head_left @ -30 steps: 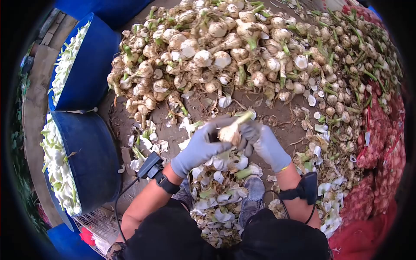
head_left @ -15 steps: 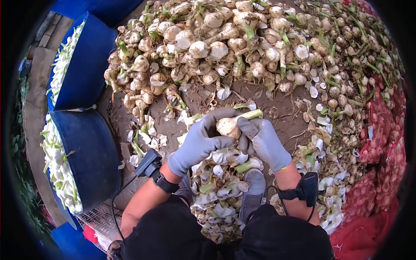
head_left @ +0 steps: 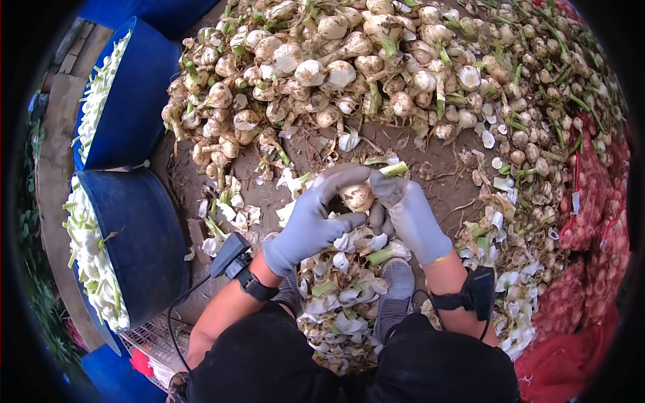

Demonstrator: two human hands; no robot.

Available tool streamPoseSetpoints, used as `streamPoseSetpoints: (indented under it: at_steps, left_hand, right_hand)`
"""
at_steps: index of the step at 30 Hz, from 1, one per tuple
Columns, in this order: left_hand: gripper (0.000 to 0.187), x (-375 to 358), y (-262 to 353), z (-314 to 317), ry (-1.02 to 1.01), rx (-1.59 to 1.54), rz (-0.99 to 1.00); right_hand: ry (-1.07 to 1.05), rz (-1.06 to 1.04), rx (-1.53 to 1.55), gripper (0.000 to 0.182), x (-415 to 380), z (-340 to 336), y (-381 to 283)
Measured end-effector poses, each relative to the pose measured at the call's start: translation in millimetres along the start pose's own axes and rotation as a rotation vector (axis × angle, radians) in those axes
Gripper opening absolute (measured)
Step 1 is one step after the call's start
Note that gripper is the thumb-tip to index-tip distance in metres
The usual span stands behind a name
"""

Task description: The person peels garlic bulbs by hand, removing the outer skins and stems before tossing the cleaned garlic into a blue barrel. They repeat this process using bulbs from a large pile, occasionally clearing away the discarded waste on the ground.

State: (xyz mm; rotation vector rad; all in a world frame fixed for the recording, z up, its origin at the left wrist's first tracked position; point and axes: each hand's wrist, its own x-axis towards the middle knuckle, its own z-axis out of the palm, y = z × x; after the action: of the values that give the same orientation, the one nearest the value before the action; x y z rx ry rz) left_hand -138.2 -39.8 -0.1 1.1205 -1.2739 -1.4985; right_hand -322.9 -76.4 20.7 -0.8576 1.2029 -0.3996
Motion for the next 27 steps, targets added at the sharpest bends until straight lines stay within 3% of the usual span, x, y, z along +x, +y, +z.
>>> streamPoseSetpoints:
  at_steps: [1,3,6,7,9,11,13,15,16,17,18,19,20,22,24,25,27]
  left_hand:
    - [0.062,1.3,1.7,-1.5,-0.021,0.379,0.190]
    - [0.056,-5.8,3.4,1.4,0.023,0.314,0.082]
    - [0.064,-12.2,-2.1,1.6,0.065,-0.158,-0.186]
    - [0.064,-12.0,-3.0,2.4,0.067,-0.160,-0.185]
    - [0.067,-11.0,-8.1,3.8,0.119,-0.479,-0.224]
    - [0.067,-11.5,-11.2,2.2,0.107,-0.512,-0.178]
    - [0.055,-11.3,-3.8,0.8,0.089,-0.709,-0.307]
    - [0.053,-10.7,-2.9,-2.1,0.084,-0.695,-0.354]
    - [0.055,-10.0,-2.7,-4.4,0.079,-0.682,-0.399]
    - [0.055,-8.9,-13.3,-11.2,0.081,-0.682,-0.399]
    - [0.064,-4.6,-19.7,-18.5,-0.066,-0.748,-0.394]
    - [0.075,-3.9,-23.8,-22.9,-0.212,-0.810,-0.387]
    - [0.087,-9.1,-27.1,-17.8,-0.090,-0.624,-0.445]
    - [0.084,-6.7,-0.7,-8.4,-0.022,-0.511,-0.392]
    - [0.075,-8.7,4.5,-2.1,-0.003,-0.358,-0.244]
    - [0.075,-7.5,7.3,-1.4,-0.008,-0.358,-0.244]
    - [0.074,-5.9,17.0,-1.7,-0.067,0.018,-0.361]
  right_hand:
    - [-0.002,-0.001,0.004,0.041,2.1,-0.7,1.7]
    - [-0.093,-0.040,0.073,0.043,7.5,-1.8,5.1]
    - [-0.052,-0.025,0.130,0.041,2.4,3.1,1.2]
    - [-0.052,-0.024,0.127,0.041,2.1,4.4,1.8]
    - [-0.018,-0.043,0.121,0.038,1.8,6.1,4.1]
    - [-0.015,-0.084,0.078,0.035,2.4,4.1,5.6]
    - [-0.012,-0.126,0.037,0.032,5.9,0.6,12.1]
    - [0.206,-0.336,-0.577,0.027,12.1,-0.6,20.7]
    - [0.205,-0.337,-0.577,0.027,9.5,-0.9,20.0]
    - [0.261,-0.606,-0.890,0.025,4.2,-1.2,17.8]
    - [0.312,-0.879,-1.198,0.023,0.4,0.2,16.2]
    - [0.307,-0.880,-1.195,0.023,0.7,1.8,18.5]
    - [0.285,-0.791,-1.119,0.020,2.1,2.4,21.6]
    - [0.269,-0.704,-1.046,0.019,8.1,6.7,26.6]
    - [0.044,-0.424,0.310,0.017,11.9,20.8,30.9]
    - [0.048,-0.425,0.310,0.017,11.0,18.1,27.2]
    - [-0.053,-0.279,0.150,0.021,9.4,12.1,16.8]
